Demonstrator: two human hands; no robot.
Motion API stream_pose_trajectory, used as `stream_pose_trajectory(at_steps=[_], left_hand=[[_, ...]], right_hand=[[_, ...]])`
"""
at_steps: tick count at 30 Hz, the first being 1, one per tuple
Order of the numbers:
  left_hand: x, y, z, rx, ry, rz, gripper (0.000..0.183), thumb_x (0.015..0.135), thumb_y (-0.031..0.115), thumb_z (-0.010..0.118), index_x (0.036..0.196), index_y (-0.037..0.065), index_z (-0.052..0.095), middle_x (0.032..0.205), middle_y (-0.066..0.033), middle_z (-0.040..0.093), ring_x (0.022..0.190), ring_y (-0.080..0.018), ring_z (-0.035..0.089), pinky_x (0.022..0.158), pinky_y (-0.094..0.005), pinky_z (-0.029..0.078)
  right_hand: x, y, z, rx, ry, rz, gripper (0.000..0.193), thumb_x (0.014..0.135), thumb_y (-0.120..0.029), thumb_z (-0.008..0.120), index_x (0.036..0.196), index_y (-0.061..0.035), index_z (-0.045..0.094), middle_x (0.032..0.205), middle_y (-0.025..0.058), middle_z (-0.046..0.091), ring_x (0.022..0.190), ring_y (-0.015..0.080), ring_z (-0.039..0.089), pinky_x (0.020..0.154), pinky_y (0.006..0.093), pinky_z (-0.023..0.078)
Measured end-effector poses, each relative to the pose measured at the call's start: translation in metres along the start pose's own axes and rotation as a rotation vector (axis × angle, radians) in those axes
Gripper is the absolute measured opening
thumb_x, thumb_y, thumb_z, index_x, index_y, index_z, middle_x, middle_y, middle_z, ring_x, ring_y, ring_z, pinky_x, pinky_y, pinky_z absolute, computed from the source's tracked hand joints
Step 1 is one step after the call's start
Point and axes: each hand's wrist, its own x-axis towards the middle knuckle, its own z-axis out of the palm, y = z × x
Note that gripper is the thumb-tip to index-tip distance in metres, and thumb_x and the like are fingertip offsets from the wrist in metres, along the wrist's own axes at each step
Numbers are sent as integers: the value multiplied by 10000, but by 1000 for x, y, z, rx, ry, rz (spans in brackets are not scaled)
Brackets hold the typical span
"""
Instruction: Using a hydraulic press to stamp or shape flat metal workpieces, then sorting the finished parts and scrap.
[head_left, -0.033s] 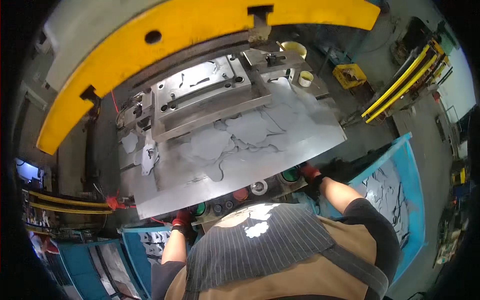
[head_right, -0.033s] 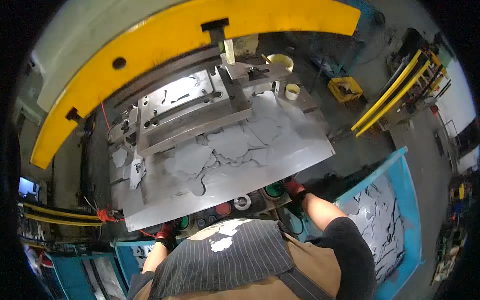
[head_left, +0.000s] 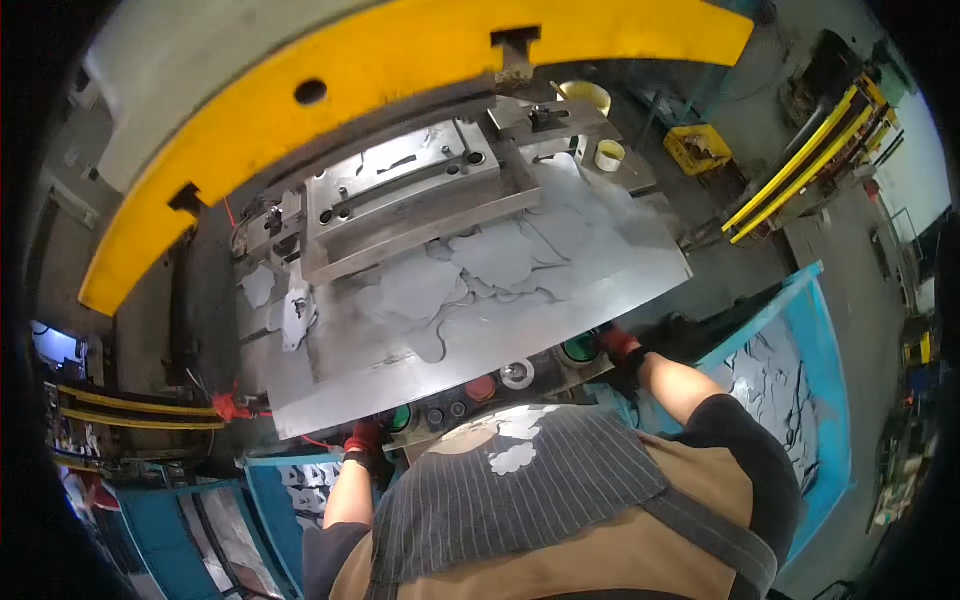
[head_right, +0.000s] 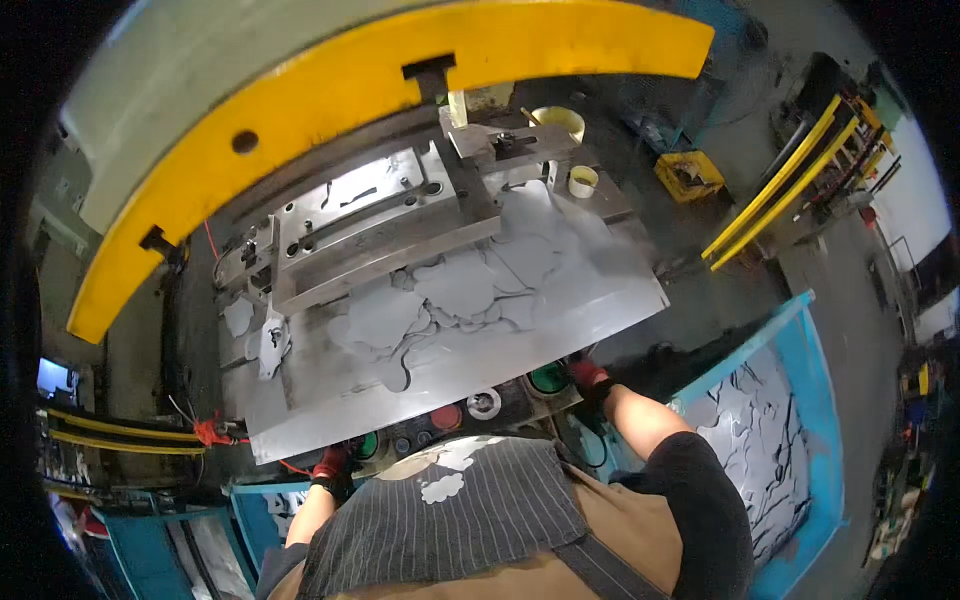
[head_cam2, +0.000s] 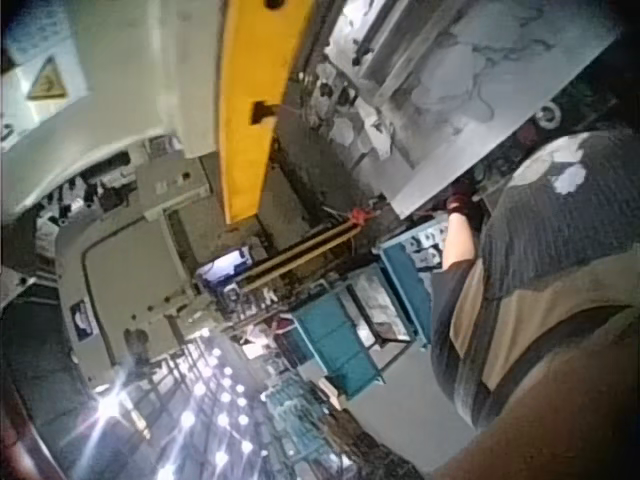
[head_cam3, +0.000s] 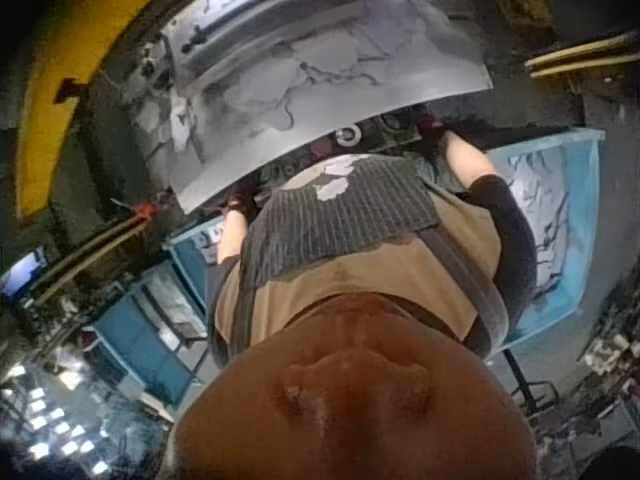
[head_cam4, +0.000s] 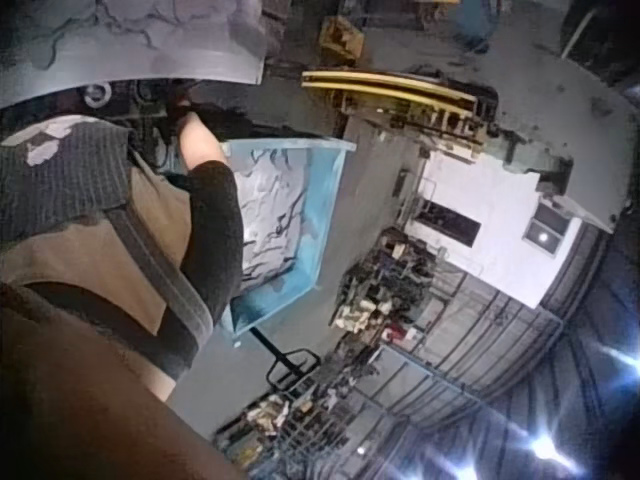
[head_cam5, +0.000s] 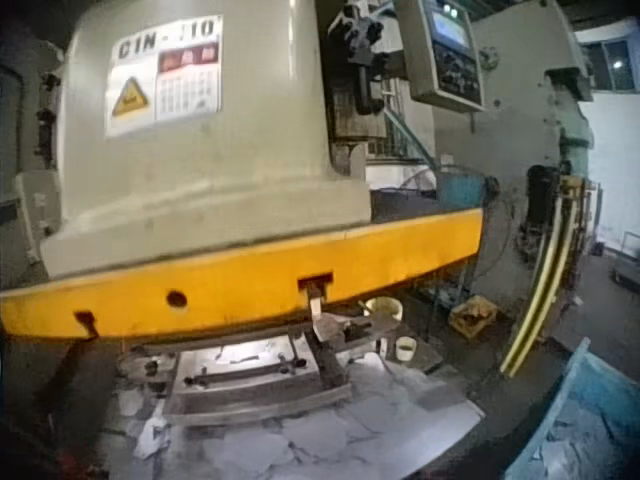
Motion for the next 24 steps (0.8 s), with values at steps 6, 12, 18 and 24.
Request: stream_pose_trajectory(at_steps=[6,12,18,24], left_hand=[[3,-5,-6,-235,-108,-582,441,818,290,588,1186,95,444,1006,-113,559,788,-283,556,594,-406,495],[-7,54,-7,-93,43,-448,288,866,269,488,1104,107,508,961,-105,566,780,-274,555,612,-381,484],[-61,112,-4,533,312,49,283,792,227,555,1047,104,563,988,-112,573,952,-272,526,882,-336,399],[-135,86,-8,-1314,723,-566,322,807,386,551,1011,140,588,899,-11,598,798,-154,522,666,-282,420]], right_hand=[[11,1,7,53,35,-34,494,803,-370,580,1165,-41,518,1178,127,536,1065,226,509,911,363,395],[12,10,6,-64,42,-20,518,782,-394,605,1153,-40,528,1168,125,546,1050,224,521,898,366,405],[-11,-42,-82,-711,-261,41,459,744,-337,666,1070,-27,575,1109,123,581,1012,202,542,857,356,425],[37,-201,-110,-32,-77,-377,492,701,-148,711,1146,-36,535,1079,41,589,965,130,537,825,274,438]])
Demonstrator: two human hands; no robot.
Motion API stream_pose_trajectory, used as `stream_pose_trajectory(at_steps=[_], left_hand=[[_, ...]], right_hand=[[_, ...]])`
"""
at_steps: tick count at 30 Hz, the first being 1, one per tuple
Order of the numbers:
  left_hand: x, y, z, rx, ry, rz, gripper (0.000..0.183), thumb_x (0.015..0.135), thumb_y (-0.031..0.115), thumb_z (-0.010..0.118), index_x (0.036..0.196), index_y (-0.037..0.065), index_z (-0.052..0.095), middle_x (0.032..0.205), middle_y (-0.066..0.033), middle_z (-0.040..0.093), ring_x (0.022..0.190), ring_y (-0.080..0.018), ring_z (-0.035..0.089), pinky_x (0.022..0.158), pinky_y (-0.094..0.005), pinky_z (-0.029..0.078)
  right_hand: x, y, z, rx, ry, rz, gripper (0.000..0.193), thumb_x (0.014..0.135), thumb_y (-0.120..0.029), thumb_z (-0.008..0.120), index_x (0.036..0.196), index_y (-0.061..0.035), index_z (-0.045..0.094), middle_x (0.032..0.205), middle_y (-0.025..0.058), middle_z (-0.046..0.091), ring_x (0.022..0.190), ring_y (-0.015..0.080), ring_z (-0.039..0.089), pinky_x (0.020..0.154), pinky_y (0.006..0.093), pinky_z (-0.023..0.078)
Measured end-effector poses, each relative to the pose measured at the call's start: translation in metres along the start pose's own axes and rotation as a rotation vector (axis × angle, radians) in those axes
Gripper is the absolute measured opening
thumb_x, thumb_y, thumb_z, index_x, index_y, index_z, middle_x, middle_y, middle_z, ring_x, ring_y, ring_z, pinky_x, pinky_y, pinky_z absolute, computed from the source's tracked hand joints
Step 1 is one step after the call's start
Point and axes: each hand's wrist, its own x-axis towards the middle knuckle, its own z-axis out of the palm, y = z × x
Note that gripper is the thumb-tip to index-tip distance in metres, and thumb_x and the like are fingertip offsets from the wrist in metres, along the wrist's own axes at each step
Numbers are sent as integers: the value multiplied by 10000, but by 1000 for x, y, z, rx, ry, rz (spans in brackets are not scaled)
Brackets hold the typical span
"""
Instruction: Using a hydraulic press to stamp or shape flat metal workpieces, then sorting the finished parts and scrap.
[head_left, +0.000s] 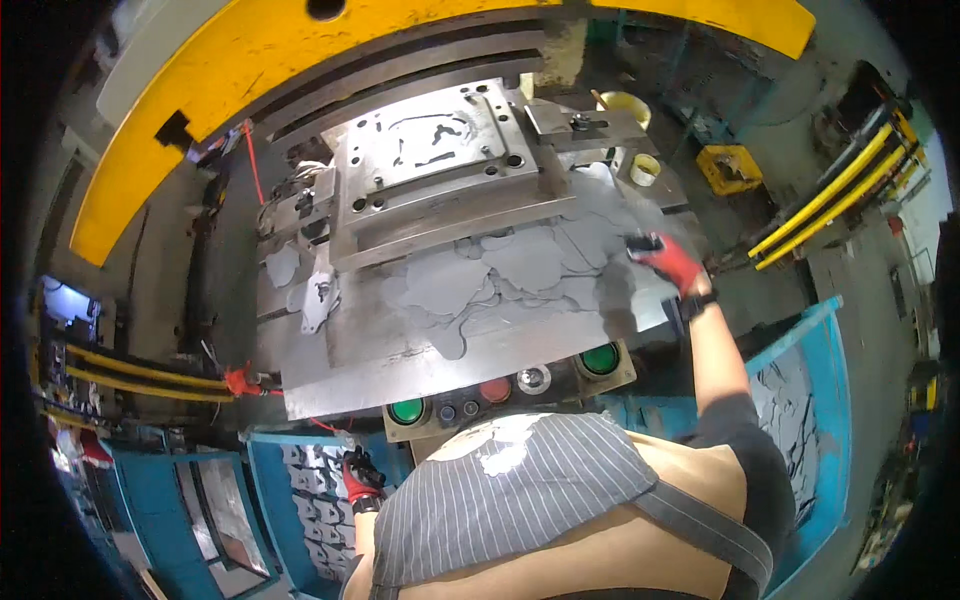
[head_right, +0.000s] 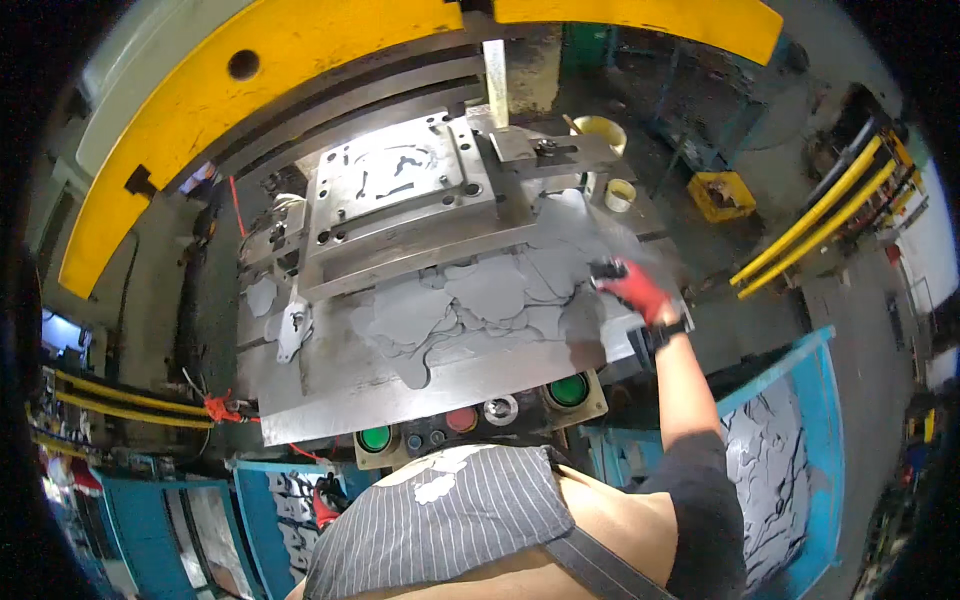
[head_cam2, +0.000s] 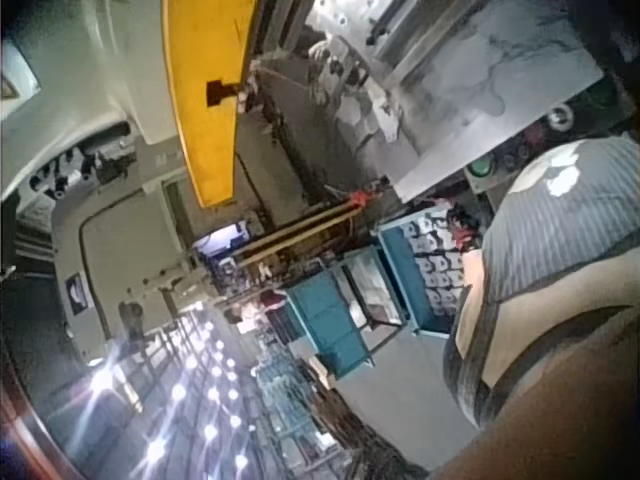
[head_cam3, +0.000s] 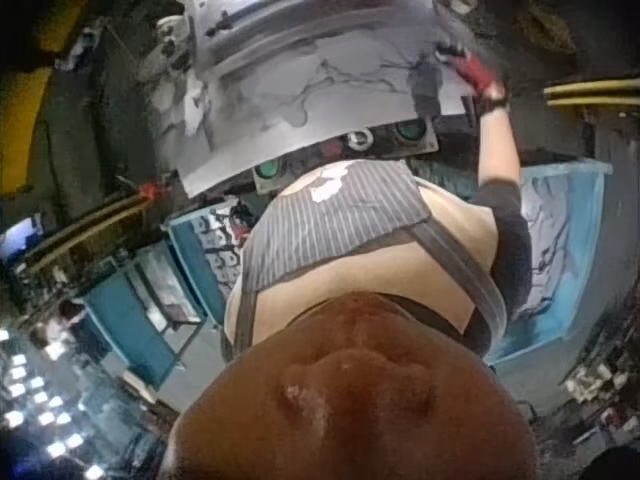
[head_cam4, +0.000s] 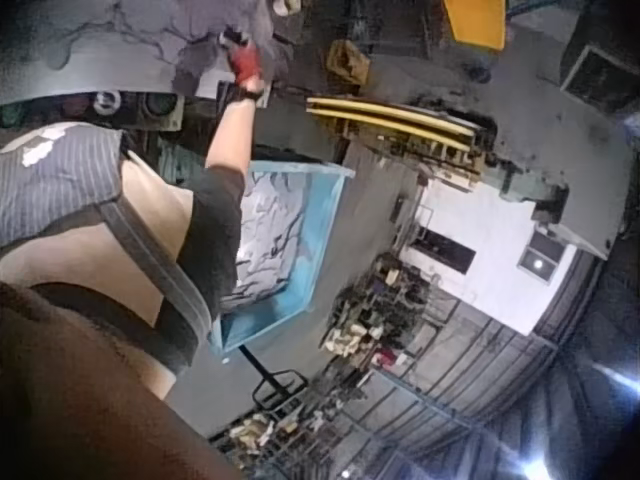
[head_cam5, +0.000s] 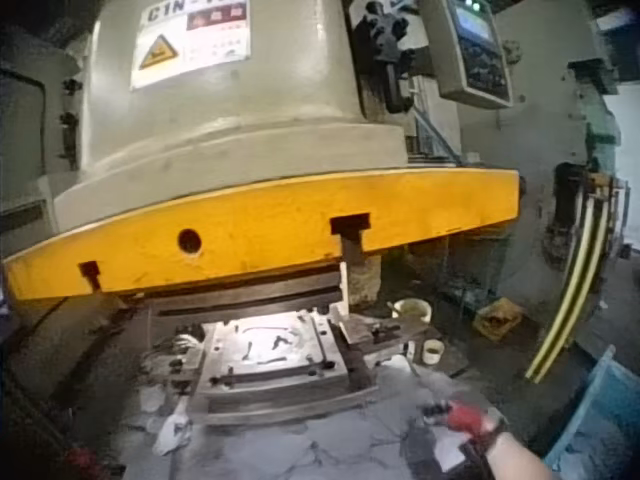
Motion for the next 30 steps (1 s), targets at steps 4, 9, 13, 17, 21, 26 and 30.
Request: stream_pose_trajectory(at_steps=[4,9,13,17,21,26,30], left_hand=[[-29,14,-22,-36,195,142,312,804,386,554,992,139,590,871,8,592,749,-123,505,627,-271,405],[-82,7,-8,198,449,176,249,818,397,580,788,156,525,612,47,450,469,-89,425,411,-231,336],[-105,14,-9,163,336,347,182,831,290,599,837,132,510,607,12,469,457,-108,439,447,-242,423],[-69,22,-60,570,517,586,323,844,219,575,1113,51,511,862,-68,584,652,-117,550,534,-281,496],[-90,95,175,596,-114,593,293,871,154,546,1150,69,518,752,1,546,561,-82,501,474,-224,417],[-29,147,309,913,-399,677,306,854,161,574,1094,-23,529,977,-124,621,840,-193,582,734,-332,464],[14,175,448,1296,-577,1008,316,863,238,556,1061,-8,548,908,-190,625,838,-284,597,729,-343,449]], right_hand=[[126,-18,12,-290,147,-96,647,666,-245,746,1220,-46,476,1163,87,552,1027,203,528,876,316,421],[194,10,35,-674,173,-96,643,783,-473,549,1270,-71,427,1245,178,488,1145,347,463,946,387,386],[179,4,51,-1087,68,74,590,788,-532,466,1167,-82,515,1270,158,450,1191,335,397,948,425,368],[114,-39,66,-1085,18,166,777,706,-647,515,1246,-91,450,1228,196,460,1169,347,408,978,430,339],[82,21,47,-941,366,251,1029,556,-648,686,1324,-68,320,1255,190,464,1169,335,444,958,403,379],[49,-18,58,-604,490,265,922,595,-416,782,1297,-23,332,1217,215,494,1125,337,484,919,394,405],[17,-17,47,13,501,130,512,668,-143,721,1123,-22,520,1009,119,610,925,226,581,781,319,451]])
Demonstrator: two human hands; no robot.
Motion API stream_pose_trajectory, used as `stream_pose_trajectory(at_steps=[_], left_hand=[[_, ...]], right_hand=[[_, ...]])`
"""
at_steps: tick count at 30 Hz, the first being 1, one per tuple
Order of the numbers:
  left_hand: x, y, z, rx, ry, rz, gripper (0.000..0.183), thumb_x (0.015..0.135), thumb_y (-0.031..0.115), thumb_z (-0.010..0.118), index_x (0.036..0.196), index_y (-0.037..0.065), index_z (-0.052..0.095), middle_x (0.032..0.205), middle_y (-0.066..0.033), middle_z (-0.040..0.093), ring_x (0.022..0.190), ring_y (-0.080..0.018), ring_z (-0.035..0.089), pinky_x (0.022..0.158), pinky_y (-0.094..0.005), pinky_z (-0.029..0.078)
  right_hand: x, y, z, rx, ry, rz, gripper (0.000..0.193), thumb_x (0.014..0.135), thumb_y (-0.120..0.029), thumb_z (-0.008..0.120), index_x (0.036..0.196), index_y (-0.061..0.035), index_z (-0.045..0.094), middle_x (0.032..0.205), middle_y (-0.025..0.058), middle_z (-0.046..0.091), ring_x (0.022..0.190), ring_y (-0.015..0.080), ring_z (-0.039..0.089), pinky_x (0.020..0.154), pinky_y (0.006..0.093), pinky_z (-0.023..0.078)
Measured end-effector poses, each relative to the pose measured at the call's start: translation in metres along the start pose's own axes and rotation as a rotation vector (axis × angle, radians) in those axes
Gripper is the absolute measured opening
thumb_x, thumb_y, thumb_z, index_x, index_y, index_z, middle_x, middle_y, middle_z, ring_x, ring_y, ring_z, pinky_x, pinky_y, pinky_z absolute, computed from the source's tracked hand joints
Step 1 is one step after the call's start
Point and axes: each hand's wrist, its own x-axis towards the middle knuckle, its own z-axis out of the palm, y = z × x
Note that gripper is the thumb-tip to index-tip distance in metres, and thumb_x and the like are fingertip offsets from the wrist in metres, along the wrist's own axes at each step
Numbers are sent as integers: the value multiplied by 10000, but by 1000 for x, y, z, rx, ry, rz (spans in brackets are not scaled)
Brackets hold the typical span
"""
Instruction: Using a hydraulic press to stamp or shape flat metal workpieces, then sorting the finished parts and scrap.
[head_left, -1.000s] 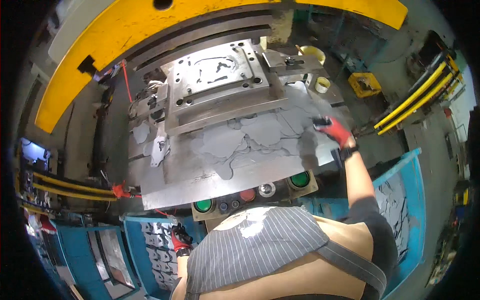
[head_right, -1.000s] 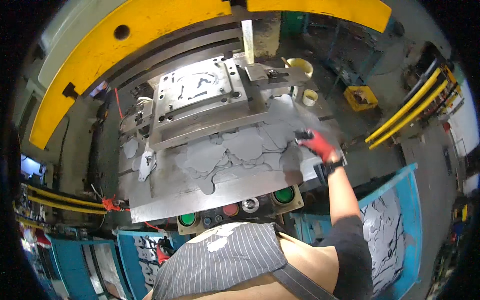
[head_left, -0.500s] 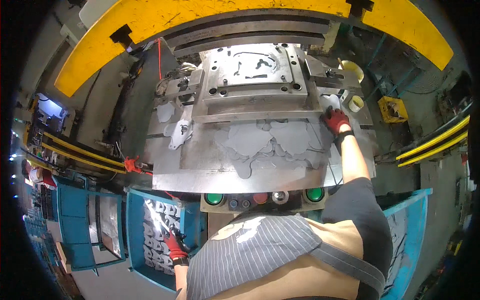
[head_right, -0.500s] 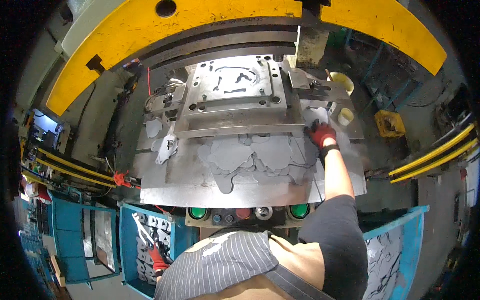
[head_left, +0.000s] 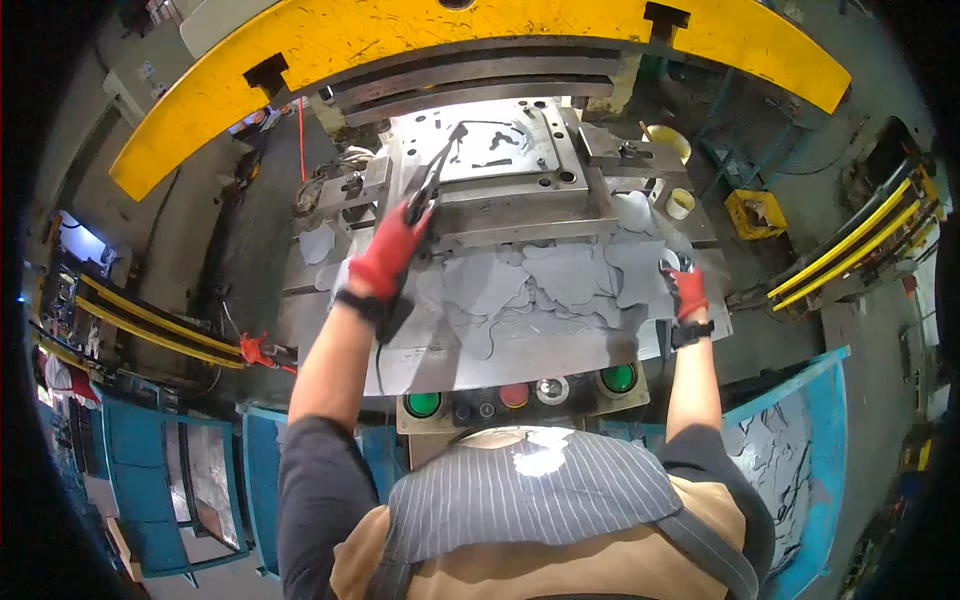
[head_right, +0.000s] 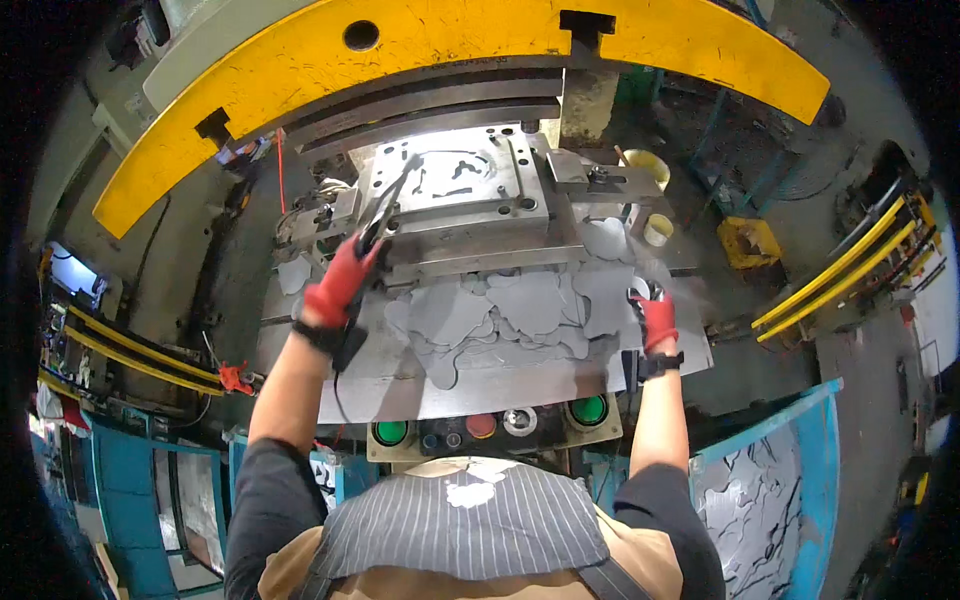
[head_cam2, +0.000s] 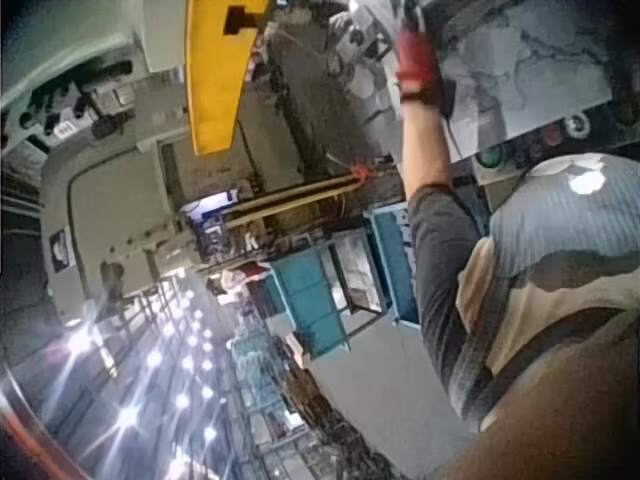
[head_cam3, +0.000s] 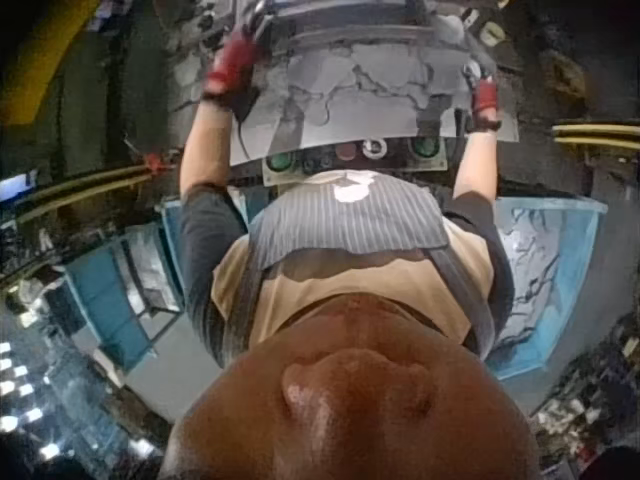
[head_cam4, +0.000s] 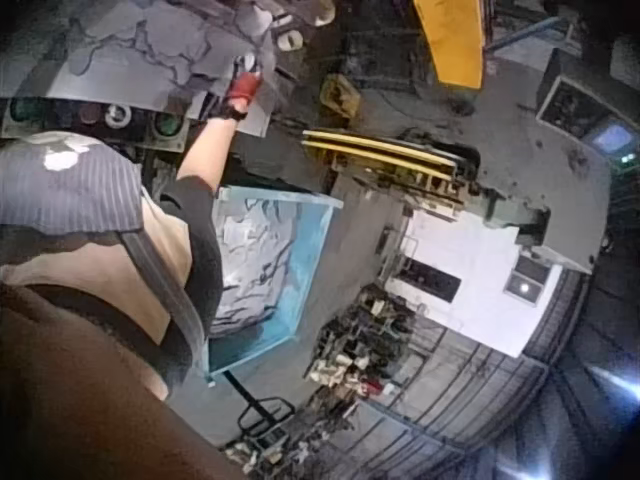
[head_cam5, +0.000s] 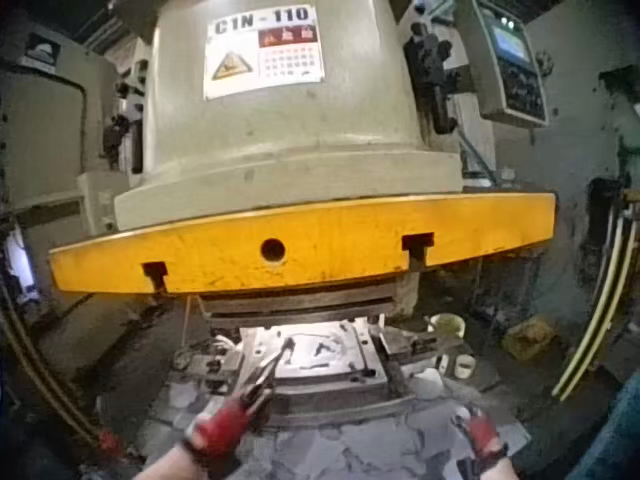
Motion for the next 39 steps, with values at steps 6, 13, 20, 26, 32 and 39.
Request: stream_pose_trajectory(at_steps=[6,13,20,26,32,39], left_hand=[[80,11,43,395,-72,-49,338,862,287,555,1009,-16,547,822,-167,618,737,-222,563,701,-349,449],[78,23,25,-122,31,-46,260,856,213,590,966,-17,535,732,-84,619,597,-130,561,543,-306,452],[-59,51,-48,4,135,-87,289,828,283,577,902,5,559,738,-195,608,680,-335,592,632,-382,456],[-197,-38,-96,346,243,-347,302,826,306,569,912,17,571,752,-148,636,709,-318,616,642,-373,474],[-206,-136,-81,406,158,-598,389,806,366,567,967,12,582,917,-193,622,886,-351,583,762,-405,460],[-167,-174,-20,436,84,-705,402,823,353,524,1016,5,580,1000,-232,590,963,-391,542,820,-427,444]], right_hand=[[-75,83,-1,936,34,237,301,772,-157,601,1067,-112,559,924,43,611,763,165,598,628,307,494],[-88,148,-7,-261,-39,-374,303,788,-200,643,1021,-24,564,882,87,609,781,223,591,676,346,503],[-89,170,-19,-696,32,-746,329,755,-208,676,986,10,589,989,149,580,791,275,589,743,392,498],[-95,138,-2,365,-212,-17,365,875,-207,548,1176,-30,439,1166,110,482,884,202,565,744,339,527],[-73,184,-12,341,-270,-66,407,899,-210,512,1242,-64,348,1180,127,467,1027,265,524,817,394,523],[-102,135,-4,745,-142,151,405,895,-195,518,1243,-54,364,1175,127,477,986,255,539,813,396,518]])
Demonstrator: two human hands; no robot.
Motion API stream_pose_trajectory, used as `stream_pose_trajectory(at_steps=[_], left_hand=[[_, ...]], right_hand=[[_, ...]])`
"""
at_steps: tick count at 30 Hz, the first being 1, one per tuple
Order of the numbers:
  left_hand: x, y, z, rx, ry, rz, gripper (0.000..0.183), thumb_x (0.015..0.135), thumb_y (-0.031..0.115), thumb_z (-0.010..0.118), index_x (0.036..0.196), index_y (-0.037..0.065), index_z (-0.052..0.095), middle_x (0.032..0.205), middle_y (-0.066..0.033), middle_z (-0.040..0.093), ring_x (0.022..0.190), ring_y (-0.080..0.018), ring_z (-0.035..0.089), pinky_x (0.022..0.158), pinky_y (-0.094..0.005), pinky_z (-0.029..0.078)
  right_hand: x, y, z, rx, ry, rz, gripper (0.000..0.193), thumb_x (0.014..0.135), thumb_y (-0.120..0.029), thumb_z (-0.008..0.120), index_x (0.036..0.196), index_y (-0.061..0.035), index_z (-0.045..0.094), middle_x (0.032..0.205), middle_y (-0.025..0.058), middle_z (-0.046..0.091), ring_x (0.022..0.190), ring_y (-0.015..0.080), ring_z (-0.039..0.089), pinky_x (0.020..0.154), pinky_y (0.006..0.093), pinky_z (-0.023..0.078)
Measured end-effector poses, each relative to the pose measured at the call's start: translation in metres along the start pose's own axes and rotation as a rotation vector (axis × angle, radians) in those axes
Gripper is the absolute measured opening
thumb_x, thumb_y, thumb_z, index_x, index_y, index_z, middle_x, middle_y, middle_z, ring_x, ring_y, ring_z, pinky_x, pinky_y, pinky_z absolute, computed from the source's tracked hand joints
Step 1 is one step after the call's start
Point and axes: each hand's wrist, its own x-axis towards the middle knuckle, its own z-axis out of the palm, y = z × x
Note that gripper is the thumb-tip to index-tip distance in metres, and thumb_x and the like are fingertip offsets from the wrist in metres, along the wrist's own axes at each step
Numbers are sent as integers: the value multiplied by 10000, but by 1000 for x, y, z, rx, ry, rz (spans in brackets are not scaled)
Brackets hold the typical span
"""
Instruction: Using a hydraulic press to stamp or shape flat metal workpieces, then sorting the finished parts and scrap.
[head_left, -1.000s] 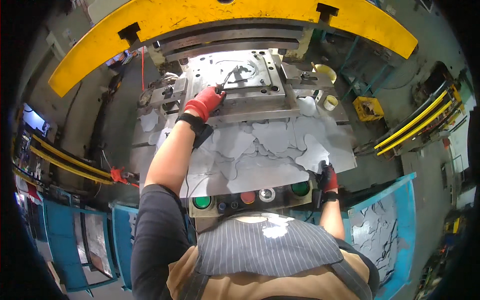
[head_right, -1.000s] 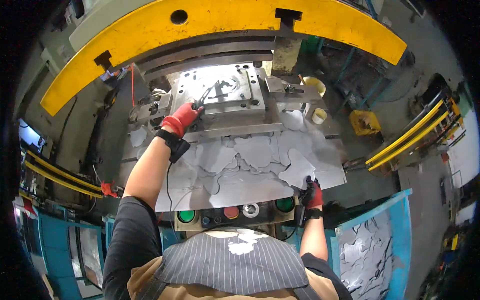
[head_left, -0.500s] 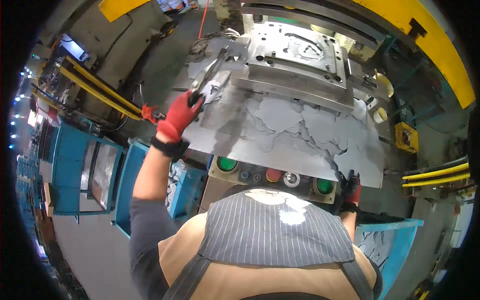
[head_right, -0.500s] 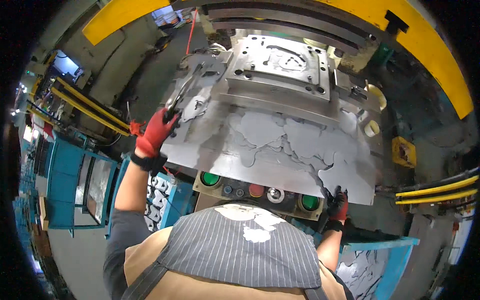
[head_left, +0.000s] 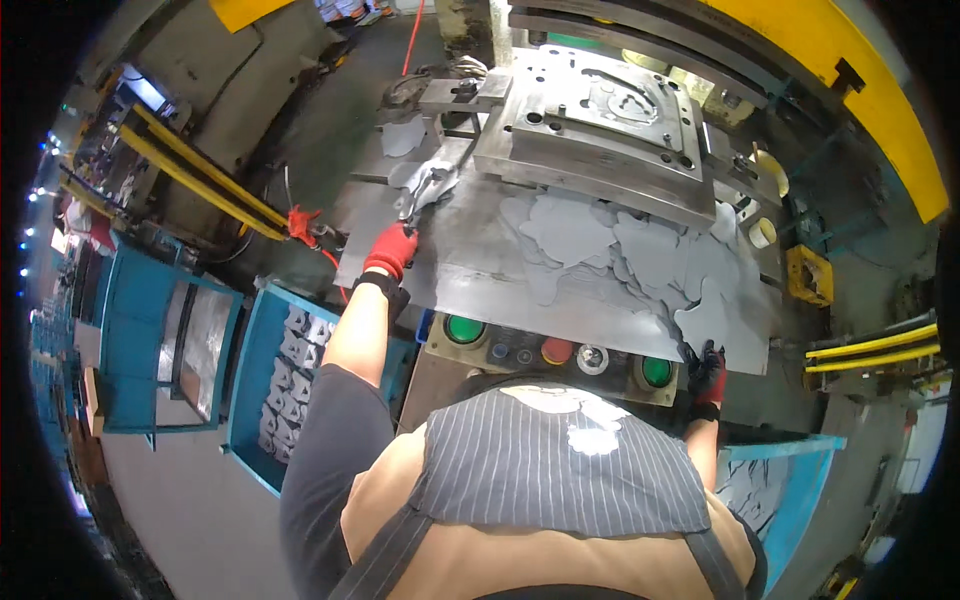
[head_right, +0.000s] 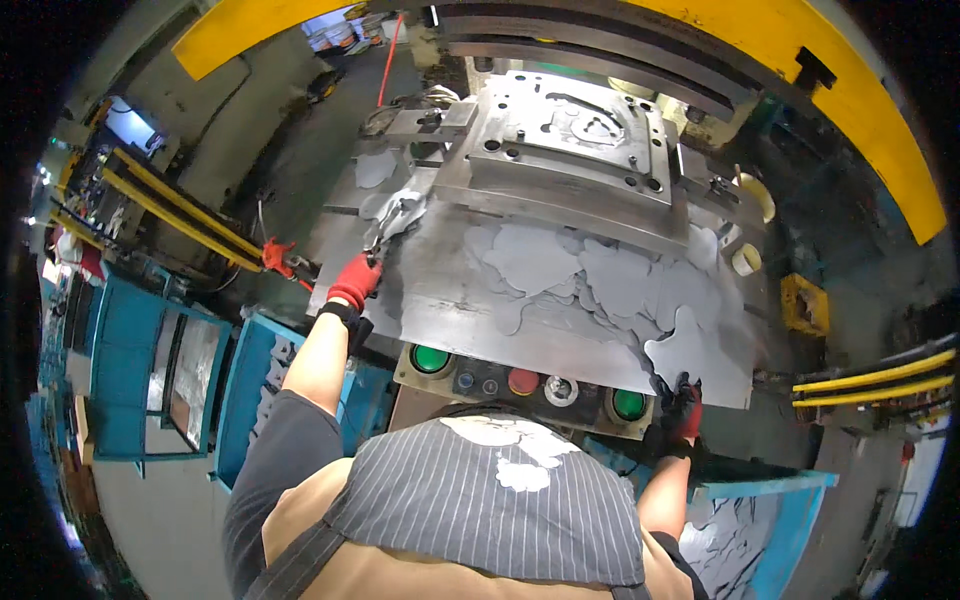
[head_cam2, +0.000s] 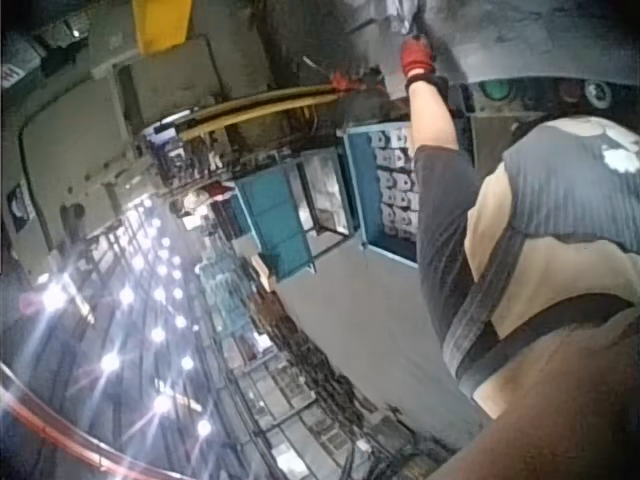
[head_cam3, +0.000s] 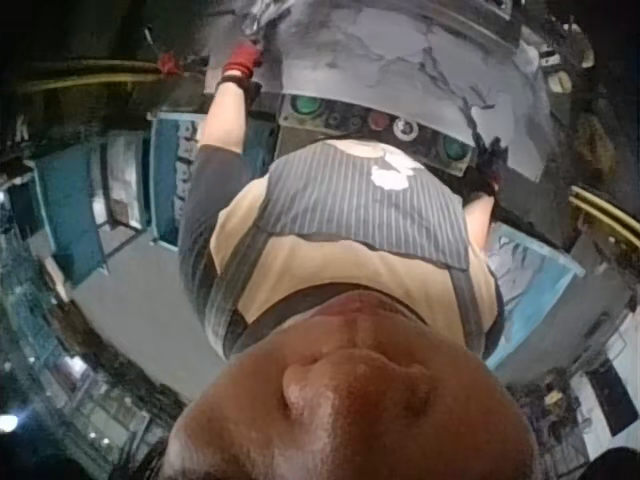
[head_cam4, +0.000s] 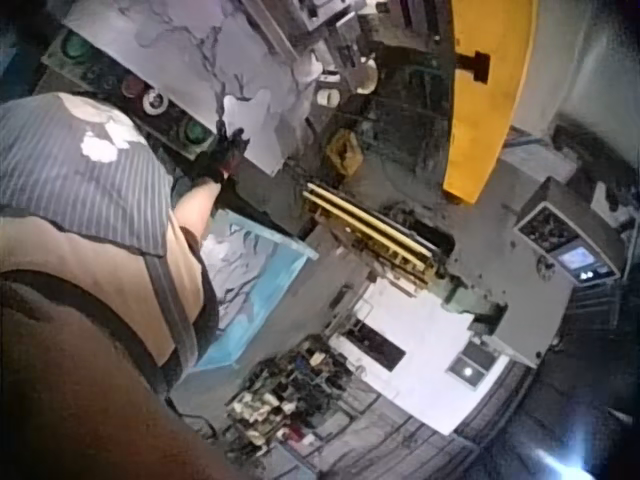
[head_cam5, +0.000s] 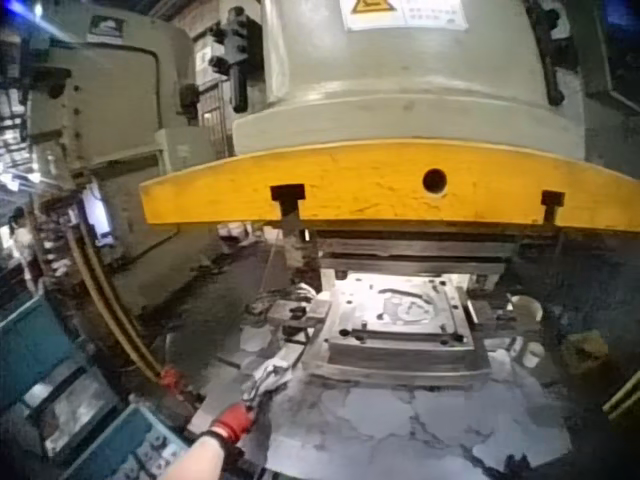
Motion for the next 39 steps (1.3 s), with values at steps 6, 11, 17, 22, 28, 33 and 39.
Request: stream_pose_trajectory(at_steps=[6,11,17,22,28,33,39], left_hand=[[43,-144,25,-190,62,128,382,841,351,500,1037,33,578,782,-115,606,714,-280,593,653,-386,487],[22,-49,-21,-879,-552,-147,287,904,294,414,1064,142,597,577,55,407,449,-75,403,405,-238,345],[-39,-18,-29,-1286,-161,-153,375,912,413,421,1102,121,560,518,93,295,400,-38,284,374,-208,287],[-79,-34,14,-1183,-75,-96,322,913,353,447,1074,119,597,527,81,321,423,-48,309,387,-229,304],[-141,-85,30,-1180,21,-98,272,920,284,460,1073,102,592,560,69,408,445,-47,353,394,-198,278],[-187,-118,17,-1409,112,-321,292,910,327,453,1049,102,575,569,43,421,447,-82,406,380,-238,312],[-176,-68,-16,-1377,114,-269,250,918,246,465,1050,70,585,542,58,410,398,-55,371,360,-213,327]], right_hand=[[-4,-37,43,-260,-45,-164,380,867,-194,525,1216,-61,459,1096,96,549,942,190,563,694,305,511],[-33,-105,38,-189,48,-245,478,849,-155,520,1300,-90,378,1144,86,544,917,211,589,676,318,535],[13,-164,175,-175,-393,-314,338,848,-199,530,1171,-101,516,1128,83,570,914,192,605,735,331,517],[127,-162,321,-1185,-416,-1495,264,789,-175,593,1039,-94,602,952,62,638,862,185,615,697,302,484],[217,-145,422,-1407,-443,-762,238,806,-250,552,881,-48,651,863,122,660,730,211,600,677,273,451],[188,-148,462,-1684,-284,-481,480,696,-421,595,1020,-70,639,1043,128,629,977,263,591,869,335,448],[206,-129,456,-1872,35,-588,686,756,-473,524,1311,-115,337,1298,92,429,1212,198,397,998,351,280]])
